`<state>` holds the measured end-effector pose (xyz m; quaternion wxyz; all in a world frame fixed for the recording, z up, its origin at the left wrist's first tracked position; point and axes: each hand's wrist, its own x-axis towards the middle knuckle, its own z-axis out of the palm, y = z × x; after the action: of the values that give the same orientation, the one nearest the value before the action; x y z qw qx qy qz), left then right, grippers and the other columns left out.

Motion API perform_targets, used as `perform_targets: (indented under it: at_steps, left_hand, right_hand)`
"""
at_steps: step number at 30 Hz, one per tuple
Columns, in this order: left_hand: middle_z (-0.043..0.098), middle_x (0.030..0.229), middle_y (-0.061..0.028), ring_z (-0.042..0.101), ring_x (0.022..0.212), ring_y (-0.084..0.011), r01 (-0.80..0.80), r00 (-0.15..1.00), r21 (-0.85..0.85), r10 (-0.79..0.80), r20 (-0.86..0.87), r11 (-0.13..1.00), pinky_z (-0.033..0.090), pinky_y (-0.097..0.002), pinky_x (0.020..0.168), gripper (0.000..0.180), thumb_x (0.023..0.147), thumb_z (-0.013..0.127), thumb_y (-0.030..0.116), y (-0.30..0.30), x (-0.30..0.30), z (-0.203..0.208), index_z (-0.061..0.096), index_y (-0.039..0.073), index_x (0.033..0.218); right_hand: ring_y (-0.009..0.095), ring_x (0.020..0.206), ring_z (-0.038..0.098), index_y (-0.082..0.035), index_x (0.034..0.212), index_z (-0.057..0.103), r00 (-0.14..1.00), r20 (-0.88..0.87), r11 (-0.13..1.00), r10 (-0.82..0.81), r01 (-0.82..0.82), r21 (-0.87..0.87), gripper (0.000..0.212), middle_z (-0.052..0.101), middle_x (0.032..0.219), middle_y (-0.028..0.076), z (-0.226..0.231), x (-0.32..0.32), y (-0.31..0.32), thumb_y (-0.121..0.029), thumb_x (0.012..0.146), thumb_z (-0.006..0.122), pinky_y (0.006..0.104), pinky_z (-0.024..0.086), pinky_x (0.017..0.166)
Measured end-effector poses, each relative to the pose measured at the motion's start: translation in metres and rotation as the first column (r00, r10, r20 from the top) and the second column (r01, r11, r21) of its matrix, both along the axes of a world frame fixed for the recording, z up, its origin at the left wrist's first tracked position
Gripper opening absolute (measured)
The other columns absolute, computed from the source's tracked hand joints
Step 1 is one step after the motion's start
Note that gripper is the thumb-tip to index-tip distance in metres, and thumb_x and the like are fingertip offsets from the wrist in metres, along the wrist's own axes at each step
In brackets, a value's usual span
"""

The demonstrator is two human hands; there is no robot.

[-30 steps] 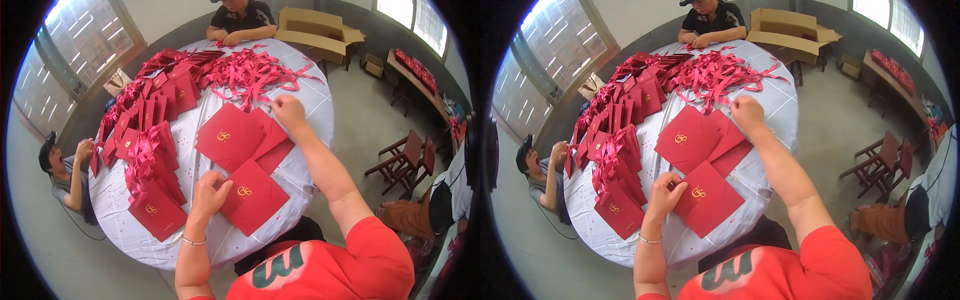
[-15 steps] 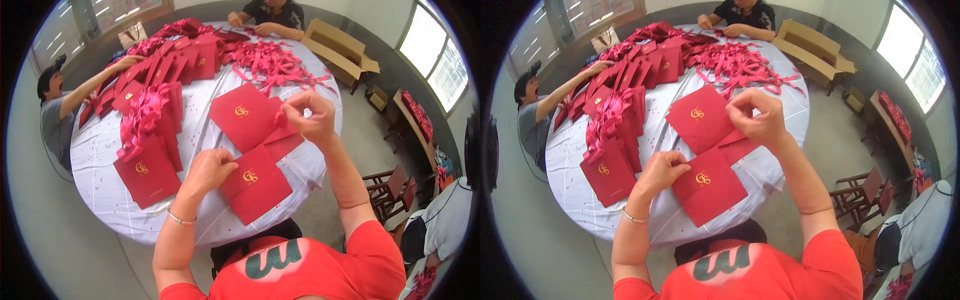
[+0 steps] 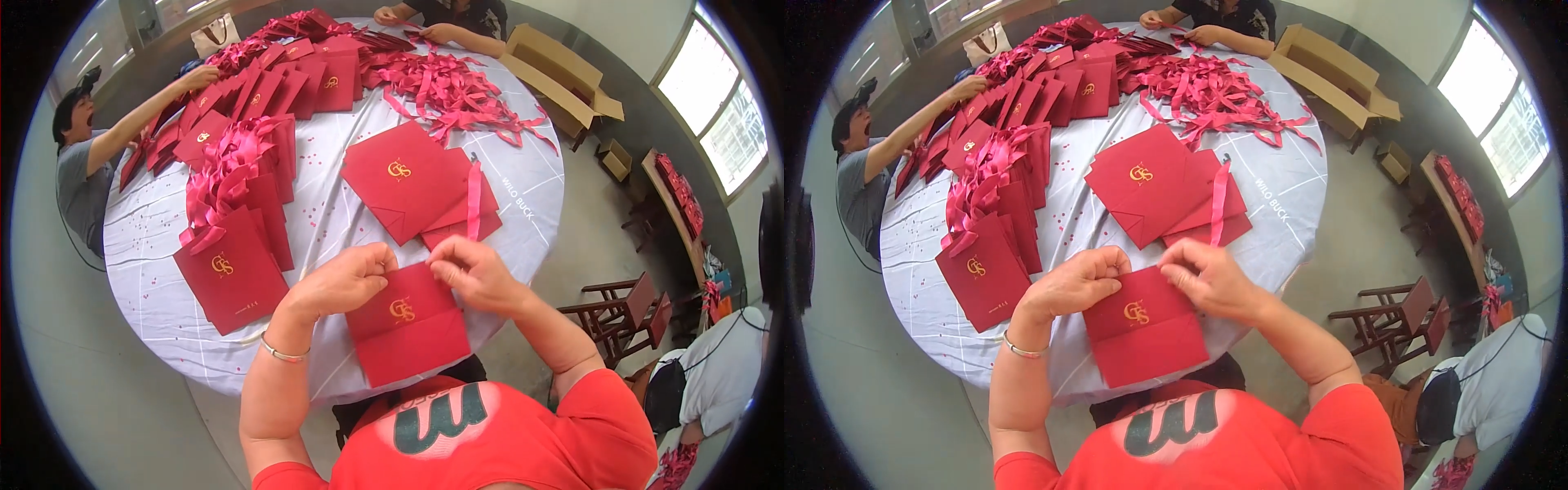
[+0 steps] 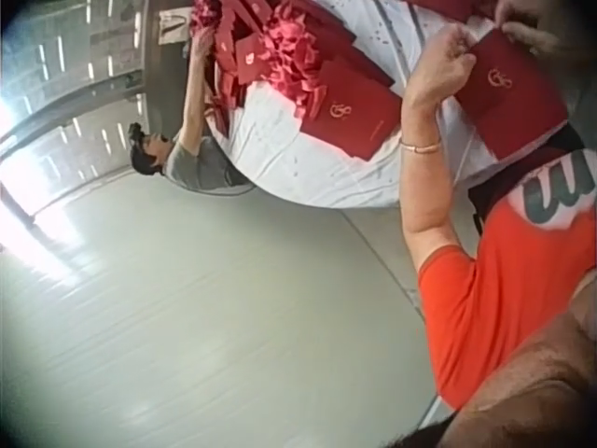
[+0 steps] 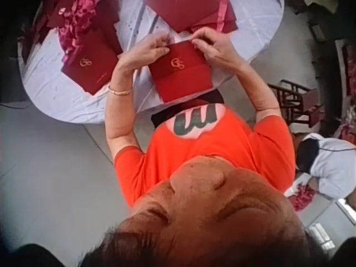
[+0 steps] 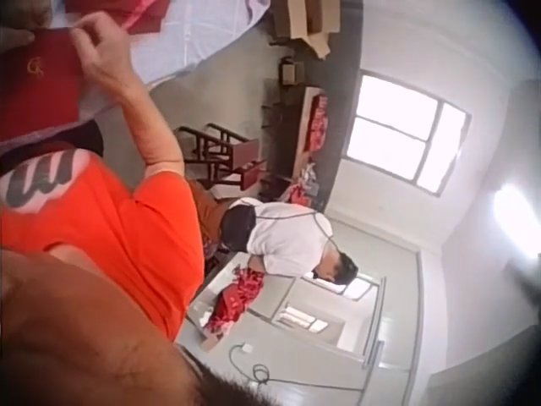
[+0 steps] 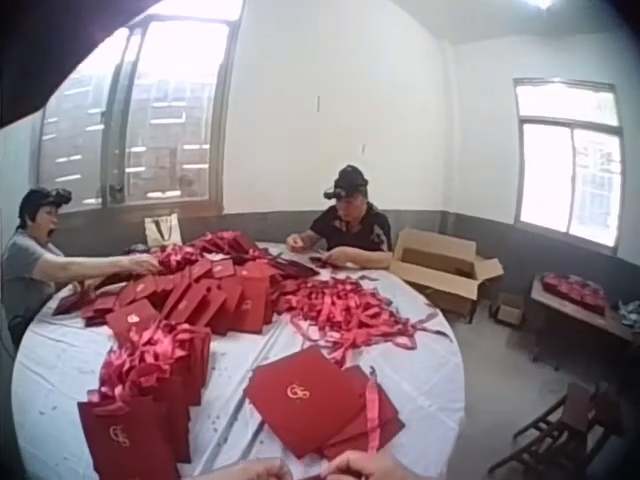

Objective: The person attaches ribbon handles to paper gift bags by hand and organizes stacks of bags and ribbons on the table.

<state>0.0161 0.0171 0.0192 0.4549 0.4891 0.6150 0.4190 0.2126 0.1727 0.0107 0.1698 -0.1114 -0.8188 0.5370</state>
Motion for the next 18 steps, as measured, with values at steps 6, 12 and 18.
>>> perform_targets:
  at_steps: [6, 12, 18]
  left_hand:
    - [0.067, 0.072, -0.0175, 0.067, 0.070, -0.0304, 0.039, 0.881, -0.015, -0.042, -0.472, 0.999, 0.050, -0.0398, 0.064, 0.019, 0.079, 0.072, 0.016, -0.002, 0.013, 0.005, 0.064, 0.001, 0.088]
    - [0.067, 0.077, -0.0192, 0.067, 0.075, -0.0325, -0.037, 0.949, -0.047, 0.020, -0.315, 0.998, 0.050, -0.0406, 0.067, 0.017, 0.078, 0.068, 0.014, 0.000, 0.032, 0.001, 0.064, 0.000, 0.086]
    - [0.069, 0.085, -0.0019, 0.062, 0.076, -0.0045, 0.105, 0.883, -0.198, 0.000, 0.469, 0.975, 0.049, -0.0205, 0.064, 0.011, 0.088, 0.064, -0.001, 0.008, 0.023, -0.005, 0.064, -0.002, 0.099]
  right_hand:
    - [0.003, 0.076, 0.055, -0.002, 0.102, 0.062, 0.988, 0.137, 0.987, 0.070, -0.049, -0.152, 0.010, 0.061, 0.087, -0.002, -0.021, 0.007, -0.011, -0.004, 0.093, 0.066, 0.0192, 0.045, 0.064]
    - [0.007, 0.077, 0.063, -0.002, 0.102, 0.058, 0.985, 0.156, 0.837, 0.069, 0.028, -0.547, 0.015, 0.062, 0.086, 0.001, 0.006, 0.013, -0.004, 0.002, 0.090, 0.067, 0.0218, 0.050, 0.067]
    - [0.008, 0.076, 0.064, -0.001, 0.091, 0.064, 0.988, 0.144, 0.998, 0.050, -0.047, -0.029, 0.014, 0.064, 0.083, 0.004, 0.014, 0.013, -0.003, -0.005, 0.085, 0.075, 0.0220, 0.050, 0.063]
